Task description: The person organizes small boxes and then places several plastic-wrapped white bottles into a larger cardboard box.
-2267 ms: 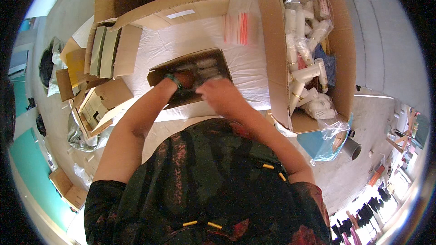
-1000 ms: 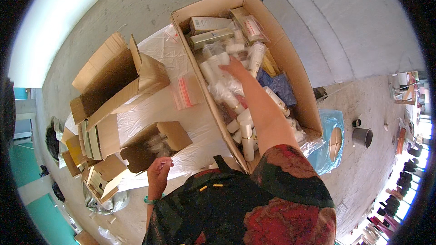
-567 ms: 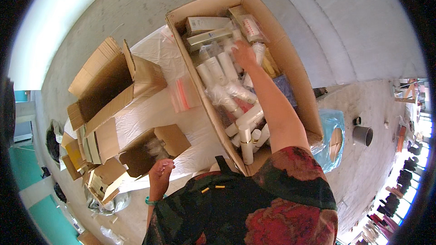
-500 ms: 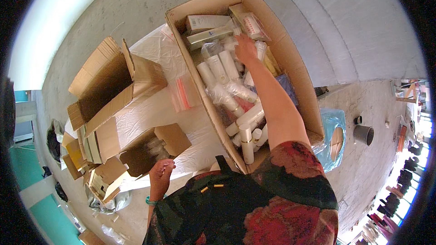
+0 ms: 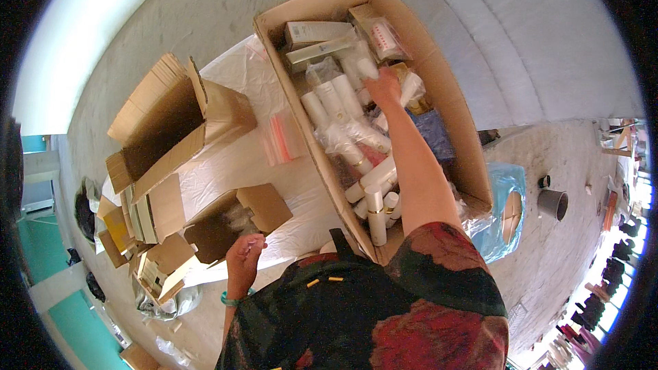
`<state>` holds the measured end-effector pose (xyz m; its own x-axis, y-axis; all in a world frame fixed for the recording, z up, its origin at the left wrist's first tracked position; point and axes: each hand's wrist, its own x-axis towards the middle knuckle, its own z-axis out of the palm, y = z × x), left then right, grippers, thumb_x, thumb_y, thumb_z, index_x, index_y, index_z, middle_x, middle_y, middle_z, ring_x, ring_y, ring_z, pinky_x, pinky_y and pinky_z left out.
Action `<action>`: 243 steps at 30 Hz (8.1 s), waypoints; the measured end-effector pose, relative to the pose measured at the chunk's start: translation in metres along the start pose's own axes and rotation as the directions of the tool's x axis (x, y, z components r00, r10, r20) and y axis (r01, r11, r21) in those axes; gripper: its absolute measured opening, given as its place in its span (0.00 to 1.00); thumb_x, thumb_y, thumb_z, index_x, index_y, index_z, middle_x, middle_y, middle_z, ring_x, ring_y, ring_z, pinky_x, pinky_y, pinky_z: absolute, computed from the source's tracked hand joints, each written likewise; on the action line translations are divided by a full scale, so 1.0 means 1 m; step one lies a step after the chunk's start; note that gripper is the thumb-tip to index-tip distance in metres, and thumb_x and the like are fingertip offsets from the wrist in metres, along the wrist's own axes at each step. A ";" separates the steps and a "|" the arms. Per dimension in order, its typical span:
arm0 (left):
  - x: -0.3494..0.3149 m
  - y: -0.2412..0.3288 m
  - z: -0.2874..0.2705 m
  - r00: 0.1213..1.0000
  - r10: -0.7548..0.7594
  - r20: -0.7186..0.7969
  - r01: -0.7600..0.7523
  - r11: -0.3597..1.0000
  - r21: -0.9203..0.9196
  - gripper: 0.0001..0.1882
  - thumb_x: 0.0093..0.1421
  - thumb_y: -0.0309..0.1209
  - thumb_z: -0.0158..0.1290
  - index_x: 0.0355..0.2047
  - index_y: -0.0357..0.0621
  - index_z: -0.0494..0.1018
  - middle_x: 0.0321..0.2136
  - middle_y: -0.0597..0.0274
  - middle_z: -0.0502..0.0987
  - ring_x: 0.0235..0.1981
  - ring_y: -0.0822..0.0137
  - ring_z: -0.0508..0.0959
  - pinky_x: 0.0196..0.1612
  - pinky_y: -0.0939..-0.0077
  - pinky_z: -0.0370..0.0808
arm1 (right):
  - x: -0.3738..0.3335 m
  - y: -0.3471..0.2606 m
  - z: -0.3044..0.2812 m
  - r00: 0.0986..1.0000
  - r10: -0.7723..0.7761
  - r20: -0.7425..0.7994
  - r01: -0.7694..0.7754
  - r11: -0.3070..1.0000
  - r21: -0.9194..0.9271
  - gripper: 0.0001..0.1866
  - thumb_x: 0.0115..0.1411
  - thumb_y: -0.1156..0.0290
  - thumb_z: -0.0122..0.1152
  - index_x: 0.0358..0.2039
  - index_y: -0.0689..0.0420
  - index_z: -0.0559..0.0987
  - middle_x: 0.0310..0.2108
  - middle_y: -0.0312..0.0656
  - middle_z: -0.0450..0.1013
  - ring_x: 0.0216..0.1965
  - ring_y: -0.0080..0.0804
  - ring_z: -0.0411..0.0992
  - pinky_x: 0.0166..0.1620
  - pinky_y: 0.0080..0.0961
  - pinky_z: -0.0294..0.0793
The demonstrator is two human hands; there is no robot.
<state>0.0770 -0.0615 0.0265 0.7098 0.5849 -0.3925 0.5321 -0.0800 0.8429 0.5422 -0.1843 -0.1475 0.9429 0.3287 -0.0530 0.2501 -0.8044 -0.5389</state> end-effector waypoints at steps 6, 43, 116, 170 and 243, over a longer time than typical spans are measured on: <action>0.004 0.015 -0.001 0.999 0.045 0.006 -0.045 0.999 -0.023 0.06 0.58 0.26 0.50 0.35 0.36 0.73 0.28 0.60 0.76 0.30 0.72 0.76 0.35 0.80 0.72 | -0.062 -0.011 -0.076 0.918 -0.027 0.396 -0.391 0.115 0.913 0.20 0.57 0.64 0.55 0.48 0.60 0.68 0.43 0.45 0.72 0.38 0.29 0.73 0.40 0.24 0.73; -0.016 -0.001 -0.068 0.937 0.227 0.267 0.201 0.279 -0.939 0.28 0.52 0.27 0.55 0.53 0.43 0.59 0.42 0.61 0.71 0.40 0.66 0.73 0.45 0.70 0.72 | -0.332 -0.258 -0.083 0.705 -0.462 0.538 -0.197 0.601 0.775 0.04 0.56 0.74 0.55 0.32 0.59 0.70 0.24 0.33 0.68 0.25 0.18 0.66 0.30 0.16 0.66; -0.021 -0.023 -0.074 0.976 0.217 0.002 -0.048 0.226 -0.973 0.14 0.61 0.27 0.46 0.48 0.41 0.65 0.44 0.63 0.72 0.46 0.68 0.71 0.51 0.68 0.66 | -0.372 -0.273 -0.055 0.695 -0.593 0.407 0.081 0.626 0.776 0.20 0.57 0.68 0.56 0.50 0.57 0.68 0.40 0.43 0.70 0.40 0.30 0.69 0.43 0.25 0.68; 0.117 -0.203 -0.096 0.972 0.136 0.189 -0.232 0.485 0.843 0.12 0.56 0.28 0.41 0.37 0.41 0.73 0.30 0.45 0.76 0.32 0.49 0.78 0.33 0.57 0.76 | -0.359 -0.209 -0.041 0.674 -0.632 0.381 0.471 0.766 0.438 0.19 0.52 0.77 0.55 0.47 0.54 0.71 0.46 0.46 0.67 0.45 0.43 0.68 0.47 0.32 0.69; 0.076 -0.100 -0.156 0.966 0.089 0.243 -0.191 0.881 0.434 0.21 0.55 0.30 0.46 0.50 0.36 0.66 0.43 0.46 0.74 0.45 0.58 0.73 0.48 0.71 0.68 | -0.318 -0.161 -0.062 0.856 -0.469 0.217 0.340 0.827 0.447 0.17 0.54 0.76 0.54 0.46 0.56 0.72 0.44 0.43 0.68 0.39 0.31 0.71 0.42 0.27 0.71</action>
<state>0.0056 0.1172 -0.0302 0.8454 0.3615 -0.3933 0.5334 -0.5322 0.6575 0.2157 -0.1899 0.0086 0.6421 0.7662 0.0250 0.4296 -0.3326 -0.8395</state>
